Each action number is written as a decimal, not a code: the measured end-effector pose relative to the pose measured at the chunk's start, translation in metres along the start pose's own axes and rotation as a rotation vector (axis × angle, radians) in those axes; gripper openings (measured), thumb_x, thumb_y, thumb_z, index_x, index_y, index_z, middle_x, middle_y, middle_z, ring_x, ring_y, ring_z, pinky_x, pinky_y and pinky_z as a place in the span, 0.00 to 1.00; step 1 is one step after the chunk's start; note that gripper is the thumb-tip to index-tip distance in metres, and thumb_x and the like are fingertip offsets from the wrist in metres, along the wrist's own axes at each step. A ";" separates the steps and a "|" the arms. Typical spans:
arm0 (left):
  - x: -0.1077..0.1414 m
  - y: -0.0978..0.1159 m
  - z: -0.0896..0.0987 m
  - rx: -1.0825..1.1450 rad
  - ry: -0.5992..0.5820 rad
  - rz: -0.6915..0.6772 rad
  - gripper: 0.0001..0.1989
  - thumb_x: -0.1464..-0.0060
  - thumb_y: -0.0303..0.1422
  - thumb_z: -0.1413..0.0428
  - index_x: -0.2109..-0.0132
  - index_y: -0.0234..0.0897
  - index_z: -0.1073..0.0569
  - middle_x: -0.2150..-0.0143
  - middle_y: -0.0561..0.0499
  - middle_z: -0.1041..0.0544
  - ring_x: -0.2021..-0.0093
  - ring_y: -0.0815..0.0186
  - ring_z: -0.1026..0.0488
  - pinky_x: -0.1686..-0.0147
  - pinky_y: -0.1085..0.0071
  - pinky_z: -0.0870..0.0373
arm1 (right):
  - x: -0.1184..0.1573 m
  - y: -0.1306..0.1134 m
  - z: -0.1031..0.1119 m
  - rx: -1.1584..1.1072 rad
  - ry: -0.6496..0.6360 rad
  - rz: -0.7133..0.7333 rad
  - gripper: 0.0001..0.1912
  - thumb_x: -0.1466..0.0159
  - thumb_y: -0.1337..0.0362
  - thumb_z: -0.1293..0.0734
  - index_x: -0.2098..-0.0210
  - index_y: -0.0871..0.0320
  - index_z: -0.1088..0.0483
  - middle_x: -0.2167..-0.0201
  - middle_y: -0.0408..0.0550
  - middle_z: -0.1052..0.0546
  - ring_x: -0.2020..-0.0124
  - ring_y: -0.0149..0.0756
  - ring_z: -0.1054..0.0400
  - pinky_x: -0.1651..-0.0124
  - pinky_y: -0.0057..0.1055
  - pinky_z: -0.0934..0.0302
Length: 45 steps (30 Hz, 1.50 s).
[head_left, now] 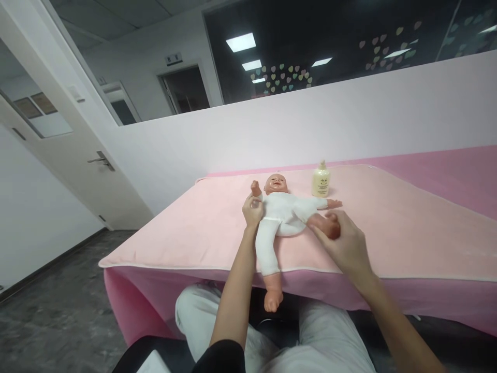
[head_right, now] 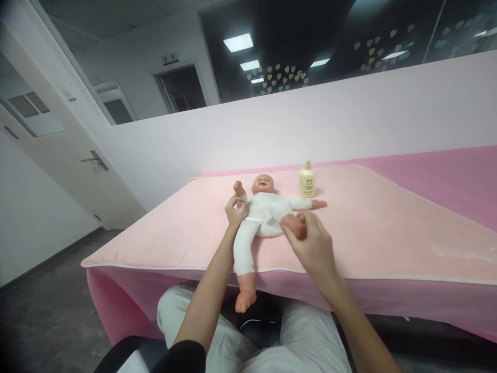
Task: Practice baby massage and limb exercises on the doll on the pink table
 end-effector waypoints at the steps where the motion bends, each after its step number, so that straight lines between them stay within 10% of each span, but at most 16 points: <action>1: 0.000 -0.005 0.004 0.030 0.059 0.073 0.04 0.52 0.25 0.48 0.71 0.39 0.32 0.61 0.51 0.23 0.58 0.68 0.26 0.55 0.72 0.29 | 0.018 0.002 0.008 0.030 0.010 0.000 0.15 0.41 0.51 0.33 0.63 0.54 0.35 0.67 0.47 0.26 0.67 0.40 0.30 0.67 0.32 0.39; 5: 0.004 -0.038 0.015 0.143 0.279 0.455 0.12 0.49 0.36 0.44 0.59 0.40 0.36 0.61 0.50 0.24 0.61 0.68 0.25 0.60 0.72 0.28 | 0.084 0.013 0.020 0.085 -0.030 -0.004 0.11 0.38 0.53 0.36 0.62 0.53 0.35 0.70 0.46 0.27 0.71 0.38 0.30 0.70 0.32 0.37; 8: 0.008 -0.049 0.022 0.186 0.384 0.572 0.27 0.48 0.37 0.43 0.44 0.38 0.43 0.51 0.42 0.25 0.56 0.66 0.24 0.60 0.70 0.28 | 0.083 0.010 0.027 0.092 -0.008 -0.003 0.11 0.38 0.53 0.35 0.62 0.53 0.35 0.69 0.46 0.27 0.70 0.38 0.30 0.70 0.32 0.37; 12: 0.004 -0.028 0.022 0.084 0.273 0.330 0.38 0.45 0.34 0.46 0.32 0.41 0.55 0.40 0.41 0.30 0.51 0.64 0.25 0.54 0.69 0.29 | 0.022 -0.011 0.021 0.043 0.113 0.046 0.16 0.40 0.55 0.33 0.56 0.54 0.34 0.62 0.50 0.27 0.61 0.41 0.30 0.62 0.33 0.36; 19: 0.009 0.012 -0.024 -0.228 -0.364 -0.176 0.27 0.49 0.20 0.52 0.44 0.45 0.28 0.43 0.50 0.26 0.44 0.58 0.32 0.42 0.60 0.37 | -0.052 -0.008 -0.095 0.128 -0.262 -0.023 0.11 0.40 0.66 0.37 0.56 0.58 0.34 0.60 0.51 0.31 0.66 0.38 0.34 0.69 0.31 0.42; 24: 0.002 -0.009 -0.011 -0.066 -0.175 0.019 0.31 0.48 0.25 0.50 0.35 0.38 0.39 0.39 0.45 0.30 0.42 0.58 0.33 0.43 0.61 0.36 | -0.052 -0.034 -0.060 0.082 -0.208 0.103 0.14 0.40 0.65 0.36 0.54 0.55 0.34 0.60 0.49 0.30 0.65 0.39 0.32 0.69 0.30 0.42; 30: 0.004 -0.034 0.004 0.106 0.100 0.277 0.34 0.43 0.29 0.52 0.31 0.41 0.53 0.34 0.45 0.38 0.36 0.63 0.37 0.40 0.64 0.37 | 0.055 -0.015 0.005 0.032 0.029 0.052 0.10 0.37 0.58 0.36 0.59 0.54 0.34 0.66 0.48 0.30 0.68 0.39 0.31 0.69 0.33 0.37; 33: 0.005 -0.030 0.006 0.073 0.122 0.275 0.35 0.43 0.30 0.51 0.31 0.39 0.54 0.34 0.44 0.38 0.36 0.61 0.38 0.40 0.63 0.39 | 0.066 -0.014 -0.002 -0.021 -0.080 0.087 0.07 0.37 0.58 0.36 0.61 0.53 0.34 0.67 0.46 0.29 0.68 0.37 0.30 0.69 0.31 0.36; 42: 0.008 0.000 -0.028 -0.095 -0.357 -0.054 0.29 0.54 0.18 0.51 0.47 0.43 0.25 0.49 0.49 0.23 0.47 0.60 0.30 0.42 0.61 0.35 | -0.050 -0.003 -0.086 -0.010 -0.200 0.002 0.15 0.42 0.64 0.36 0.54 0.55 0.33 0.59 0.51 0.29 0.61 0.43 0.32 0.66 0.34 0.38; 45: 0.006 -0.003 -0.026 -0.062 -0.334 -0.008 0.27 0.53 0.20 0.50 0.46 0.42 0.25 0.49 0.49 0.23 0.47 0.60 0.29 0.43 0.61 0.34 | -0.040 -0.003 -0.076 -0.035 -0.146 0.026 0.16 0.41 0.62 0.36 0.52 0.55 0.34 0.59 0.51 0.29 0.60 0.43 0.31 0.65 0.35 0.36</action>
Point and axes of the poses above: each hand's wrist, its own x-axis away from the middle knuckle, its own z-axis out of the back of the hand, y = z × x, the point moved 7 cm from there along -x, towards the middle knuckle
